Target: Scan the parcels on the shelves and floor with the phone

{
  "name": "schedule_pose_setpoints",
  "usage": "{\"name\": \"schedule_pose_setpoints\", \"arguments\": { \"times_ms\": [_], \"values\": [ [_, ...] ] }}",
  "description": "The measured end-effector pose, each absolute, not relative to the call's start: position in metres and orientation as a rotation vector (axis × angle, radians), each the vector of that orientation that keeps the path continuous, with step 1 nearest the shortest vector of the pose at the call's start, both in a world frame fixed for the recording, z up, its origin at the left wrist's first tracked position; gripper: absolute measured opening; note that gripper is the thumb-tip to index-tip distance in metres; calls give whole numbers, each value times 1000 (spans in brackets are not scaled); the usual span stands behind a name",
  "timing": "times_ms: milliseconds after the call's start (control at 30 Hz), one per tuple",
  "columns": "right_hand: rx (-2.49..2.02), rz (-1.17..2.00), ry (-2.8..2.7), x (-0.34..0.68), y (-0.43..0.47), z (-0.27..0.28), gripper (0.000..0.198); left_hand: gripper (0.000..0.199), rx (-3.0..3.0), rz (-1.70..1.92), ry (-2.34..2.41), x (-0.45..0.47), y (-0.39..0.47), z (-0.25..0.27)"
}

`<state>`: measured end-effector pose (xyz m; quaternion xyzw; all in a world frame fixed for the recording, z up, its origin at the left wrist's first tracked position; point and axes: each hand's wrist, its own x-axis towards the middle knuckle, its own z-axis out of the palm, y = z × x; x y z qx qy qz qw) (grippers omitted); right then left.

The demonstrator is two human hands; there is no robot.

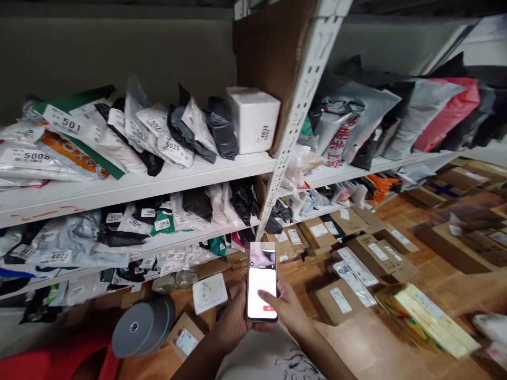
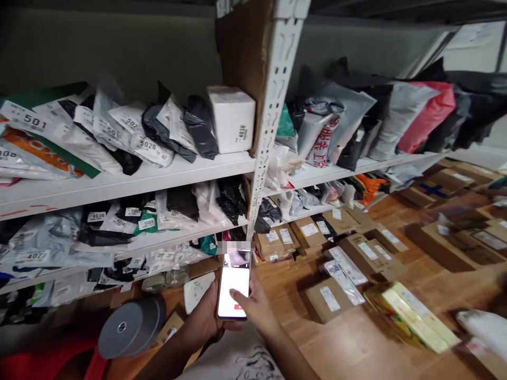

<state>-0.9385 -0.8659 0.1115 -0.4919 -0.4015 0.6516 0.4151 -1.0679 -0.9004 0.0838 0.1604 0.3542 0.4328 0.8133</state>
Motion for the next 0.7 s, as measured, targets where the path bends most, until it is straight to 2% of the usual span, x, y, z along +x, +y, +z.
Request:
{"name": "schedule_pose_setpoints", "arguments": {
  "times_ms": [100, 167, 300, 467, 600, 700],
  "values": [
    [-1243, 1625, -916, -915, -877, 112, 32, 110, 376, 897, 764, -1042, -911, 86],
    [-1232, 1604, -885, -903, -885, 113, 31, 112, 411, 891, 774, -1027, -918, 90],
    [-1238, 1524, -868, -884, -900, 118, 33, 109, 447, 911, 769, -1003, -931, 95],
    [-1215, 1497, -851, -868, -914, 121, 46, 104, 468, 922, 767, -984, -943, 97],
    [-1157, 1527, -837, -854, -922, 118, 44, 88, 507, 940, 759, -976, -949, 98],
    [-1114, 1569, -840, -843, -925, 114, 44, 88, 474, 956, 786, -973, -951, 96]
  ]
}}
